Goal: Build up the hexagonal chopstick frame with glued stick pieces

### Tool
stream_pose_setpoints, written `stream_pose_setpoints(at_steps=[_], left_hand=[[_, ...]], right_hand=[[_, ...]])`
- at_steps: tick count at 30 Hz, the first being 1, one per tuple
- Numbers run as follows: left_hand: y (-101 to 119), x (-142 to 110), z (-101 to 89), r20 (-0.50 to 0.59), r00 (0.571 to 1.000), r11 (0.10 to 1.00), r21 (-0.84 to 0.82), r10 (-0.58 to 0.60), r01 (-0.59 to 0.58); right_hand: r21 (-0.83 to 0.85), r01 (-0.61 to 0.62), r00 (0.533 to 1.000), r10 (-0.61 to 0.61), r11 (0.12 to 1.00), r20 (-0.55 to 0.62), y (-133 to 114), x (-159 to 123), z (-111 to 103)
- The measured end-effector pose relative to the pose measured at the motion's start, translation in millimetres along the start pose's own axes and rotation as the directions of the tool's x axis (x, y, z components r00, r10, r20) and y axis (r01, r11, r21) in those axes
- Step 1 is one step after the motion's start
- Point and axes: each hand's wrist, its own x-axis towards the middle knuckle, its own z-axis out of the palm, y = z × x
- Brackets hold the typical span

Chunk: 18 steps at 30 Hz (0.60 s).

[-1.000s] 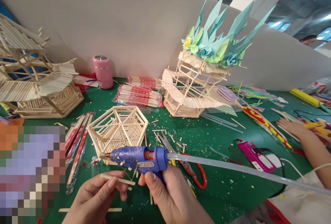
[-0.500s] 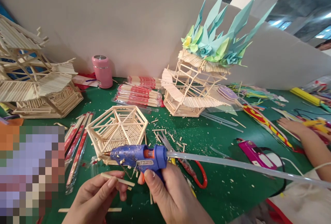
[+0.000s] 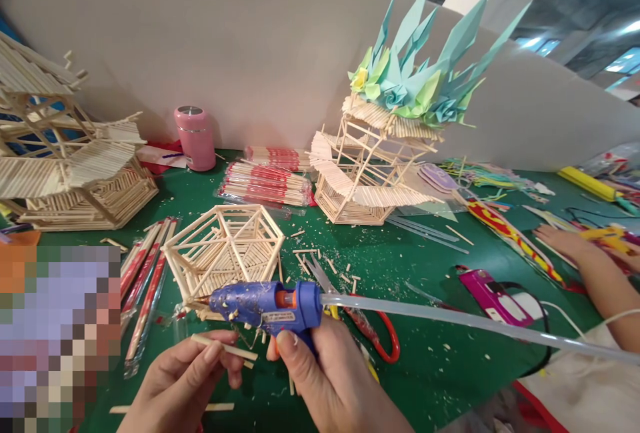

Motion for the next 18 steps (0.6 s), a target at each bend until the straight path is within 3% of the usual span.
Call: stream_pose_setpoints(at_steps=[9,18], left_hand=[[0.0,0.1,0.0,-0.006,1.0,1.0,-0.012,0.009,-0.01],[-5.3,2.9,-5.6,0.027,0.999,1.0,-0.02,-0.022,0.022]], right_hand=[[0.023,-0.074,0.996,0.075,0.997,-0.054,-3.0,-4.1,-5.5],[-0.006,-0.046,0.996,0.046,0.999,-0.071,-2.0,-5.0,-6.0]])
